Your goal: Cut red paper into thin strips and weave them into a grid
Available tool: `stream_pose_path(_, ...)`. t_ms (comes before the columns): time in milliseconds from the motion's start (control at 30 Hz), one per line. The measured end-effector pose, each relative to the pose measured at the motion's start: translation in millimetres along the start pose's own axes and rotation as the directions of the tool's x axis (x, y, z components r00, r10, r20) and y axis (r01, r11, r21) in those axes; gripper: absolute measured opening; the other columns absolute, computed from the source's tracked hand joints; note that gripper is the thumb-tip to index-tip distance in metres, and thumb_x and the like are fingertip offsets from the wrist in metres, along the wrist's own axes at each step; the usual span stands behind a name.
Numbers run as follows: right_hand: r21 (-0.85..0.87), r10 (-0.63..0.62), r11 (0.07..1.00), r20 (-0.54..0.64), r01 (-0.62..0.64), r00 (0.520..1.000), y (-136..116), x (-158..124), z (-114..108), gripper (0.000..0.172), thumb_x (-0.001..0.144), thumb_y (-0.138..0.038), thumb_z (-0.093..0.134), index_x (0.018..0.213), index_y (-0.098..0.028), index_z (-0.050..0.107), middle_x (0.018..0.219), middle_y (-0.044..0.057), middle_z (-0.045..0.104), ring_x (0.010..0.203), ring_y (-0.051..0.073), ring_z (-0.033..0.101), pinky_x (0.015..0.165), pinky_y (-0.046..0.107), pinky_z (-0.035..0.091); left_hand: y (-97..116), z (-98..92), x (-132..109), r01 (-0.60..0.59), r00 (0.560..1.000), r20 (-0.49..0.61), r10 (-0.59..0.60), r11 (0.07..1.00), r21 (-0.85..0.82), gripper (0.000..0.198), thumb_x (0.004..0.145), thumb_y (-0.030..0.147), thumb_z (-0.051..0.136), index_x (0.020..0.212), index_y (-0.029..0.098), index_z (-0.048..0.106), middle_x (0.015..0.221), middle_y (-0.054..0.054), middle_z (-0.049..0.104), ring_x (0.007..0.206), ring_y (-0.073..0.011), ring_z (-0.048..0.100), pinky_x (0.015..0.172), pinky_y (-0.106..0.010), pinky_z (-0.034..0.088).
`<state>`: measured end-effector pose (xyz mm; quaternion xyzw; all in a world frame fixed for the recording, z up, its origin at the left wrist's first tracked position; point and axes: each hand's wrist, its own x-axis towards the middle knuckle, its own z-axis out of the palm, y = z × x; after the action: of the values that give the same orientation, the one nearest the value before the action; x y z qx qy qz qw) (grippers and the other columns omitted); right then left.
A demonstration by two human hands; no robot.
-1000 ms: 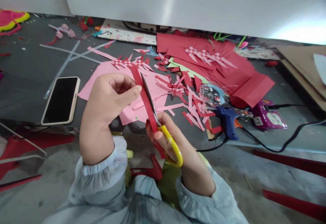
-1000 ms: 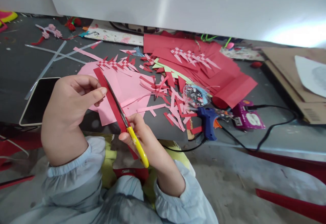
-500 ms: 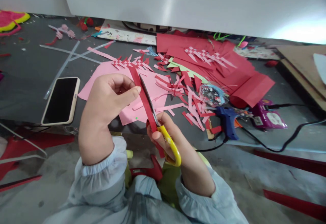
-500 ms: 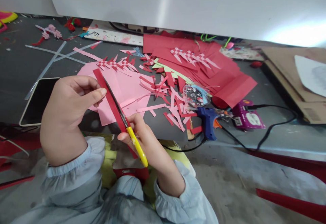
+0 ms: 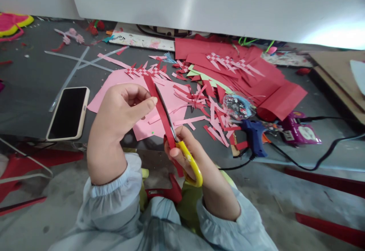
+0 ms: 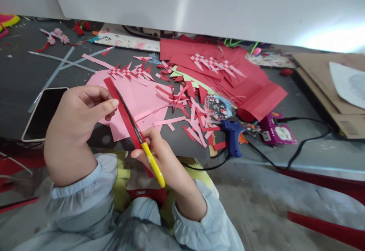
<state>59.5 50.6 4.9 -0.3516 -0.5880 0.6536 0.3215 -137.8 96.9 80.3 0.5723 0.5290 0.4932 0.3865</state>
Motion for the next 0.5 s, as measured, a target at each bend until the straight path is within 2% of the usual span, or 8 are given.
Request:
stream_pose_path(100,0.01,-0.009,1.0,0.005,0.008,1.0,1.3,0.5,-0.1,0.037,0.09,-0.057,0.058,0.099,-0.025,0.042,0.075,-0.005,0.047,0.06,0.01,0.037,0.054,0.025,0.029,0.3,-1.3,0.4,0.009,1.0,-0.01,-0.009,1.0,-0.022,0.017,0.071,0.017,0.07,0.056,0.018,0.061,0.052,0.002,0.055,0.048,-0.0087,0.048,0.046,-0.021,0.038)
stream_pose_path(300,0.02,-0.031,0.999,0.011,0.031,0.999,4.6,0.4,-0.1,0.038,0.089,-0.058,0.06,0.097,-0.025,0.042,0.076,-0.005,0.046,0.061,0.009,0.036,0.055,0.024,0.028,-5.2,-2.9,0.9,-0.005,0.992,-0.127,-0.015,0.988,-0.153,0.013,0.073,0.017,0.07,0.062,0.019,0.064,0.054,0.003,0.056,0.048,-0.0073,0.049,0.046,-0.02,0.04)
stream_pose_path(500,0.065,-0.029,0.998,0.032,0.027,0.999,2.1,1.2,0.8,0.039,0.088,-0.057,0.061,0.098,-0.025,0.042,0.075,-0.005,0.043,0.063,0.01,0.036,0.056,0.026,0.028,-5.7,-3.3,1.5,-0.041,0.99,-0.137,0.022,0.989,-0.142,0.016,0.071,0.02,0.075,0.059,0.019,0.065,0.053,0.003,0.055,0.047,-0.0069,0.048,0.045,-0.02,0.039)
